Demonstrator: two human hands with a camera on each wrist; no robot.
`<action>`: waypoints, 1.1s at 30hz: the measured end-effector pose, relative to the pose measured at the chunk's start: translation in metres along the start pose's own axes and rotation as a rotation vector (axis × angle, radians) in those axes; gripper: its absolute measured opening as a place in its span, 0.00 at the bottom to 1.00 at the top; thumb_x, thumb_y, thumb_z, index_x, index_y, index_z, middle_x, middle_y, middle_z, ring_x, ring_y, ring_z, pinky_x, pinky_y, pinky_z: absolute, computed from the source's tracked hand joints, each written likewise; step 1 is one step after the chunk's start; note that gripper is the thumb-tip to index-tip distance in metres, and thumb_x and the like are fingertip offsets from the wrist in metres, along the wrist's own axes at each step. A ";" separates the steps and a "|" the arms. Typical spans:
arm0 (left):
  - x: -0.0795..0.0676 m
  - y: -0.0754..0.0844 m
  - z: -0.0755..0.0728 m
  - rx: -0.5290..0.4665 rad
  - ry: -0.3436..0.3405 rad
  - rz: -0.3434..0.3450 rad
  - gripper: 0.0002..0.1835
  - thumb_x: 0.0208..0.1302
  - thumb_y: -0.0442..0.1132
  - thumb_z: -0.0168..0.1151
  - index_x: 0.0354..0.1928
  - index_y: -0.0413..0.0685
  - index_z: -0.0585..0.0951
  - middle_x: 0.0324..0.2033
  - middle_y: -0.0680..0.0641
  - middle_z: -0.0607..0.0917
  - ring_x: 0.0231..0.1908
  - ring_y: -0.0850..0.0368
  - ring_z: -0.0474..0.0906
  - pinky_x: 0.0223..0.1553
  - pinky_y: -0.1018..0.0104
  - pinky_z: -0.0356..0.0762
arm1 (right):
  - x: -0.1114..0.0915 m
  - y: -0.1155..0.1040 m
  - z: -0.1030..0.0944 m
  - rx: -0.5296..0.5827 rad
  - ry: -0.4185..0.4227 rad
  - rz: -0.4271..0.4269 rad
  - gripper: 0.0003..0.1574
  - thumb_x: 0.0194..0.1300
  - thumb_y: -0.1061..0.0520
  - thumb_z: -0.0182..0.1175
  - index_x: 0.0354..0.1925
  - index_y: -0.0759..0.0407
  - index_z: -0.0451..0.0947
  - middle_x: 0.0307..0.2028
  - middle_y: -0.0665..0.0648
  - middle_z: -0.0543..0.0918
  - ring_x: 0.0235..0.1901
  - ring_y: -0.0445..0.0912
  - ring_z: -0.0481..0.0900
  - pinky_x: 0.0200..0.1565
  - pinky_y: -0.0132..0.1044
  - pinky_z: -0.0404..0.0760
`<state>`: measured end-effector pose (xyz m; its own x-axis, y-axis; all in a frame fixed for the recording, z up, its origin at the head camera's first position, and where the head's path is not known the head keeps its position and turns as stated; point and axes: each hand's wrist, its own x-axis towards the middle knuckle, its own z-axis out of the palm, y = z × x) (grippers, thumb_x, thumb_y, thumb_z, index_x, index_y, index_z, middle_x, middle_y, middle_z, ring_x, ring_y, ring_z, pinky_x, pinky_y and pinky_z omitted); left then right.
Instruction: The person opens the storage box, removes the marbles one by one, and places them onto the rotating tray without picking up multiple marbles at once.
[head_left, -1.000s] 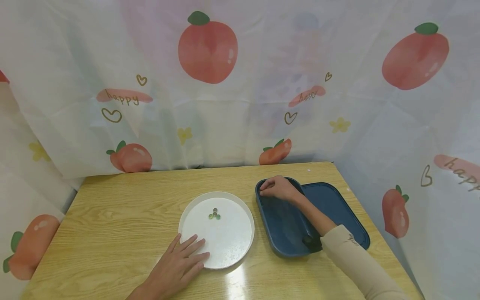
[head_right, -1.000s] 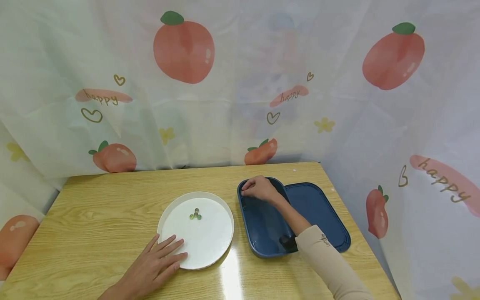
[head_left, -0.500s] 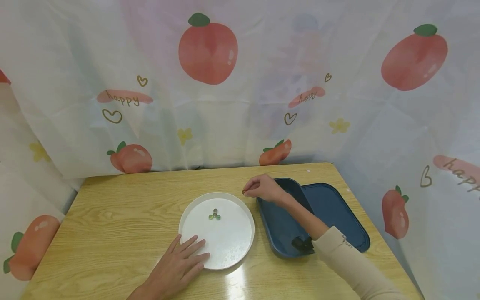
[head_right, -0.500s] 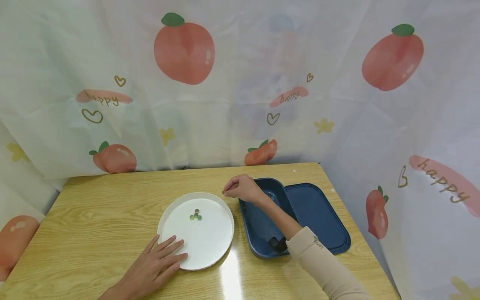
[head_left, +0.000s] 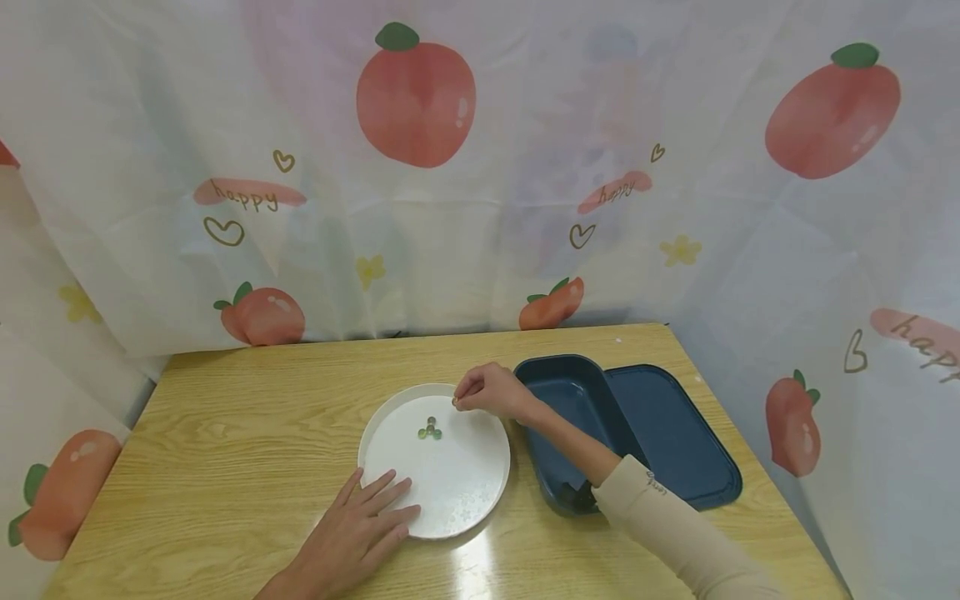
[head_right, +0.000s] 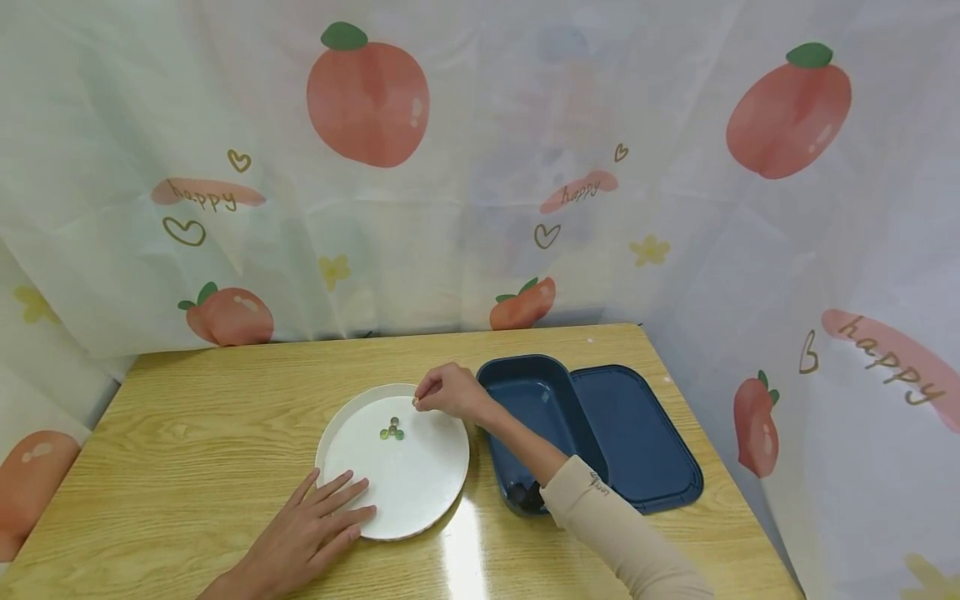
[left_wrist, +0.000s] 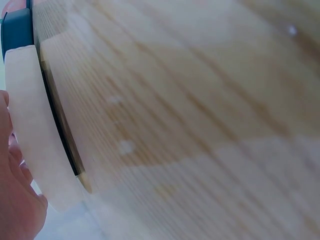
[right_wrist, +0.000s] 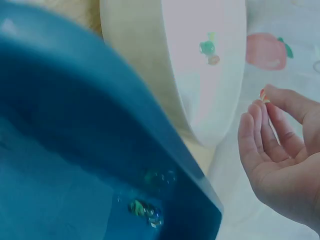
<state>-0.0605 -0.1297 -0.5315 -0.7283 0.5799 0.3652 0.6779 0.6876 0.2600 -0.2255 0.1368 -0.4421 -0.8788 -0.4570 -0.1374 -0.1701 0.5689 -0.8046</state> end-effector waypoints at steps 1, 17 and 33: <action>0.000 0.000 0.000 0.001 0.001 0.000 0.15 0.74 0.50 0.56 0.56 0.64 0.85 0.63 0.53 0.78 0.68 0.51 0.67 0.65 0.36 0.56 | 0.001 -0.001 0.003 -0.015 0.001 0.004 0.05 0.60 0.61 0.72 0.35 0.60 0.86 0.31 0.49 0.87 0.32 0.41 0.83 0.36 0.34 0.81; 0.000 0.001 -0.002 0.002 0.010 0.002 0.15 0.74 0.50 0.56 0.56 0.64 0.85 0.63 0.52 0.79 0.68 0.51 0.68 0.66 0.37 0.55 | 0.014 -0.002 0.035 -0.086 0.023 0.105 0.05 0.56 0.63 0.74 0.33 0.61 0.86 0.26 0.50 0.86 0.27 0.39 0.81 0.31 0.29 0.78; 0.000 0.002 -0.003 -0.021 -0.004 -0.007 0.15 0.74 0.50 0.57 0.56 0.63 0.85 0.63 0.52 0.78 0.68 0.50 0.67 0.65 0.35 0.58 | 0.010 0.007 0.049 -0.129 0.031 0.082 0.02 0.58 0.66 0.71 0.32 0.63 0.86 0.25 0.51 0.84 0.26 0.39 0.78 0.30 0.28 0.76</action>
<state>-0.0590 -0.1300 -0.5284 -0.7337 0.5768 0.3592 0.6744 0.6827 0.2812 -0.2135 0.1030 -0.4772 -0.9049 -0.3856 -0.1800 -0.1515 0.6872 -0.7105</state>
